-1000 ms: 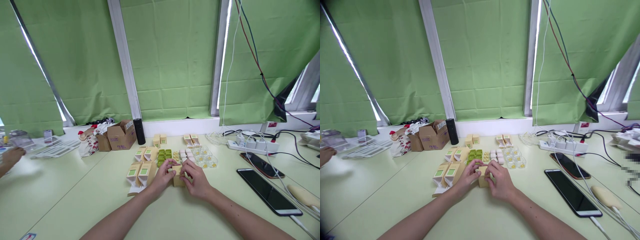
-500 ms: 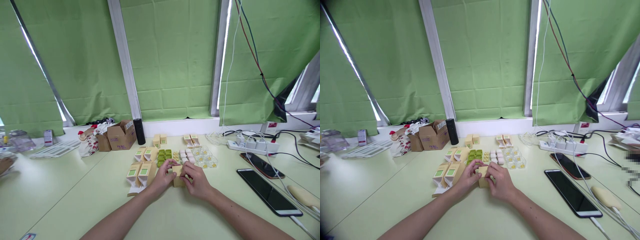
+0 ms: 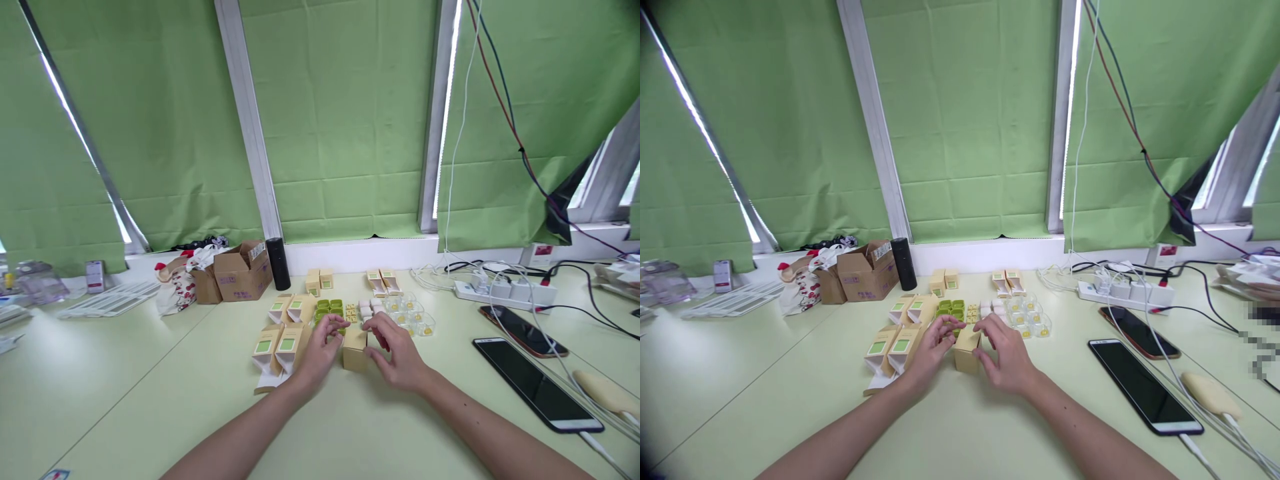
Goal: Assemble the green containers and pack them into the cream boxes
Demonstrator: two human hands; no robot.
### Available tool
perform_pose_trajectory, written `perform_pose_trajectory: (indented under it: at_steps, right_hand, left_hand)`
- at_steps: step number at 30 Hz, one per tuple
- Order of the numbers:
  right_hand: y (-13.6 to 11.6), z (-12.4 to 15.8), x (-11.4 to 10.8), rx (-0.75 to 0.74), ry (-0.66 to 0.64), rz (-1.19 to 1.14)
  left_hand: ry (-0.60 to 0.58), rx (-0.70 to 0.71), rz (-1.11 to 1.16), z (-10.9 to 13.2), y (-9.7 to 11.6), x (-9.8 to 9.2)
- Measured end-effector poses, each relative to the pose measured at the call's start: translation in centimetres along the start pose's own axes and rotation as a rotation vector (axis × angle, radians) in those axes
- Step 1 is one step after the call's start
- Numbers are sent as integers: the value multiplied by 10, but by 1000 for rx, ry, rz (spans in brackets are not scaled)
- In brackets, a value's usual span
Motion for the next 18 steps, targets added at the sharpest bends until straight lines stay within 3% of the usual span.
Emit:
perform_pose_trajectory:
  at_steps: [3, 7, 13, 18]
  right_hand:
    - [-7, 2, 4, -50, -43, 55]
    - [2, 1, 5, -6, -32, 79]
    - [38, 2, 13, 245, -9, 159]
    - [53, 4, 16, 388, -21, 218]
  left_hand:
    - [22, 2, -20, -1, 0, -2]
    - [101, 25, -105, -3, 2, -8]
    - [157, 26, -236, 1, 10, -14]
    - [248, 143, -210, 3, 25, -22]
Point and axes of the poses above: each hand's wrist, its own z-axis away from the middle knuckle, its own x-axis out of the palm, y = z × x, the point moved 8 cm from there along -z, towards the middle knuckle, and after that the axes turned 6 degrees about z, right-handed, at the moved point
